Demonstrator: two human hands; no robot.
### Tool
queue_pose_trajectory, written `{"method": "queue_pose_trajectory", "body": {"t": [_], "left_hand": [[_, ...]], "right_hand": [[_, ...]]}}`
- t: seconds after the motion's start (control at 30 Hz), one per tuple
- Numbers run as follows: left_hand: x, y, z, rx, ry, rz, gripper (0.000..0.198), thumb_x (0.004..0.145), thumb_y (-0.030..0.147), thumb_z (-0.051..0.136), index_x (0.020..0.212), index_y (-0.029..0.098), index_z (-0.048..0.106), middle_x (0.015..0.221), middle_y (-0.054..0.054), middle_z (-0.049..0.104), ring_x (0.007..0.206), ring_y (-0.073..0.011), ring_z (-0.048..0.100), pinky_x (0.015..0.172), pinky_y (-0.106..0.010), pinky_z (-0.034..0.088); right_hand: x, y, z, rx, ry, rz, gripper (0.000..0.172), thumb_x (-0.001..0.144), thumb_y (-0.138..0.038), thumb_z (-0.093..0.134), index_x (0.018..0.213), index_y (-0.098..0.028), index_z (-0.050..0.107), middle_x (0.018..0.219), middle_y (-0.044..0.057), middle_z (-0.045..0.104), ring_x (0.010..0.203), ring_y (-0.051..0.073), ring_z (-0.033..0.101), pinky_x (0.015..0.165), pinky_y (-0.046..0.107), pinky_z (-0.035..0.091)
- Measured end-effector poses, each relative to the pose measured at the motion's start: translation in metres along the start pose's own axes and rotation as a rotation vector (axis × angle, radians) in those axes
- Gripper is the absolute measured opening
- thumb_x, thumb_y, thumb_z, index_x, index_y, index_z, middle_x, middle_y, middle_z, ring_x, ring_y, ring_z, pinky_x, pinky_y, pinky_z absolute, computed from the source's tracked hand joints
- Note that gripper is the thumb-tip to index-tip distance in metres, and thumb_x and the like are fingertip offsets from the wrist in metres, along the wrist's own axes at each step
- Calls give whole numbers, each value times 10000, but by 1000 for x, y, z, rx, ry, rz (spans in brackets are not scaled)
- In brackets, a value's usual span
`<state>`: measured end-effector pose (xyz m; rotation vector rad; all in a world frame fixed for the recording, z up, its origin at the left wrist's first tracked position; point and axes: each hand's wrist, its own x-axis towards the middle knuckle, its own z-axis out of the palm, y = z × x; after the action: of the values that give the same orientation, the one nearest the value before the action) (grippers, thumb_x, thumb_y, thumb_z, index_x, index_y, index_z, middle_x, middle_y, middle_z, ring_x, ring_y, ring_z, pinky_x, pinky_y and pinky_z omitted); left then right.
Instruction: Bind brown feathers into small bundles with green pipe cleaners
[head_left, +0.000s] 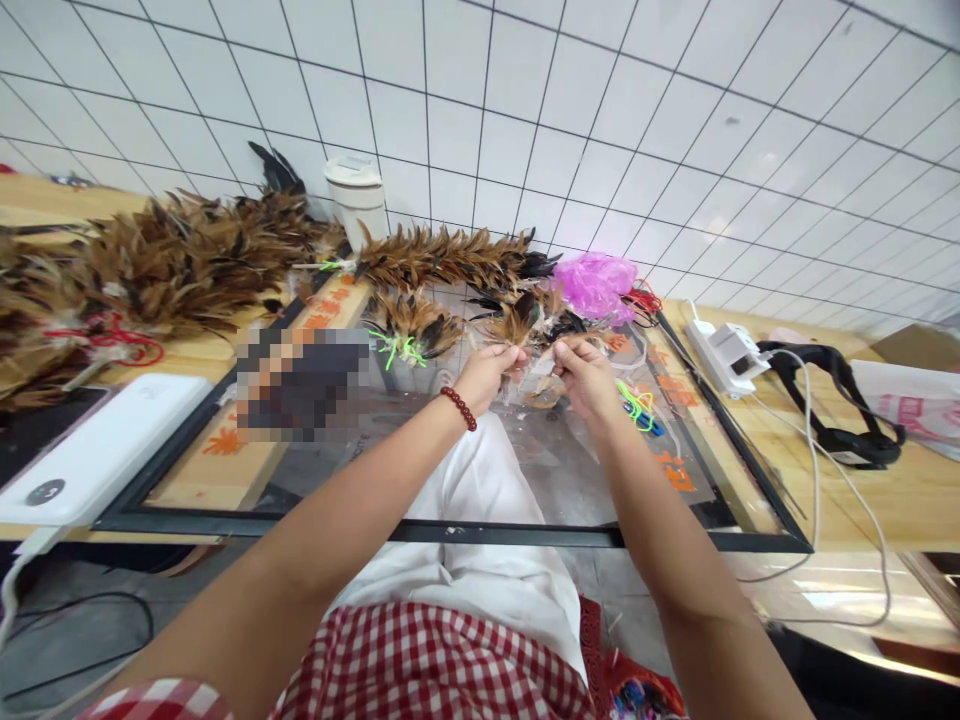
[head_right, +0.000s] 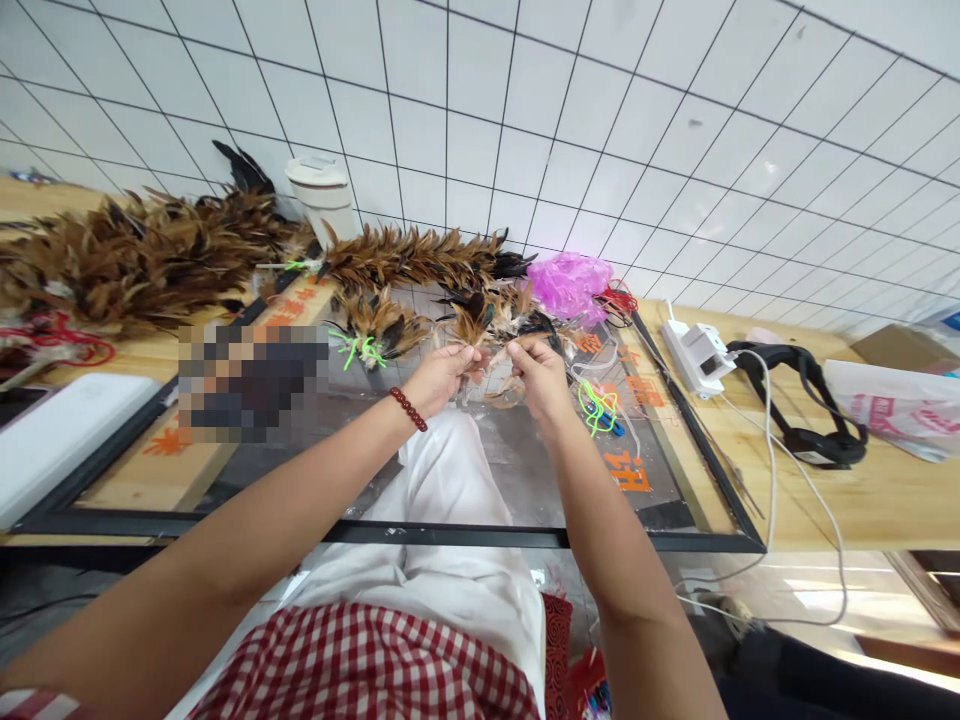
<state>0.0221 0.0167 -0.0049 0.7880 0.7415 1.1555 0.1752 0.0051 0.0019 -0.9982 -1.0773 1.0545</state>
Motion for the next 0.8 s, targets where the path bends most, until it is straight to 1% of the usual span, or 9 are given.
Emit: {"method": "queue_pose_trajectory", "body": {"t": [0.07,0.13,0.3,0.37,0.47,0.53,0.63,0.7,0.8], "left_hand": [[1,2,-1,34,59,15,148,750,218,690,671,104,640,859,-82,694,731,-114,624,661,-231,461],[-2,6,-1,70,54,-25,153,752,243,693,707,103,650,797,-84,693,710,-128,635,672,-251,477],[-9,14,1,151,-64,-159,202,758,287,703,730,97,643,715,-97,690,653,-149,653,618,-254,483],[-10,13,1,166,-121,-182,220,745,292,720,715,89,639,688,-93,682,621,-138,644,600,-247,483],[-8,9,-1,191,-238,-179,237,722,286,744,675,82,633,618,-65,648,564,-113,608,564,-226,472],[-7,7,-2,185,-259,-160,221,734,272,732,668,88,629,580,-42,619,542,-100,587,546,-214,465],[-5,9,-3,87,-169,-88,170,781,250,683,712,105,626,580,-13,589,549,-91,583,556,-207,470],[-4,13,-4,-9,-105,-49,160,801,249,662,731,116,609,598,-3,579,563,-88,588,572,-207,475],[-2,17,-3,-148,-13,-9,158,823,237,641,727,128,576,601,16,551,592,-82,592,620,-209,486]], "right_hand": [[2,1,-2,-55,0,-41,240,609,-396,775,689,-208,648,672,-30,576,555,84,451,533,241,377],[2,1,-1,-115,0,-97,217,619,-376,774,718,-210,676,747,-8,619,610,102,499,567,256,405],[-5,-1,7,-319,-27,-338,157,699,-366,736,725,-219,688,804,21,635,794,159,574,760,323,460],[-7,-2,7,-395,-22,-415,140,732,-360,713,732,-222,687,793,21,613,811,160,566,780,328,455],[-8,-2,6,-474,-13,-455,144,749,-365,696,731,-223,681,762,15,579,804,160,550,772,322,451],[-8,0,5,-491,3,-438,159,750,-382,688,749,-224,674,782,15,585,810,160,546,760,309,450],[-7,3,4,-448,22,-286,212,759,-416,668,857,-227,658,809,4,600,696,130,518,646,267,430],[-9,5,5,-446,-78,-158,250,755,-440,664,864,-216,654,764,-5,598,608,110,476,576,248,391],[-15,8,10,-528,-306,-24,290,704,-472,704,764,-190,673,637,-14,561,547,104,436,528,241,333]]}}
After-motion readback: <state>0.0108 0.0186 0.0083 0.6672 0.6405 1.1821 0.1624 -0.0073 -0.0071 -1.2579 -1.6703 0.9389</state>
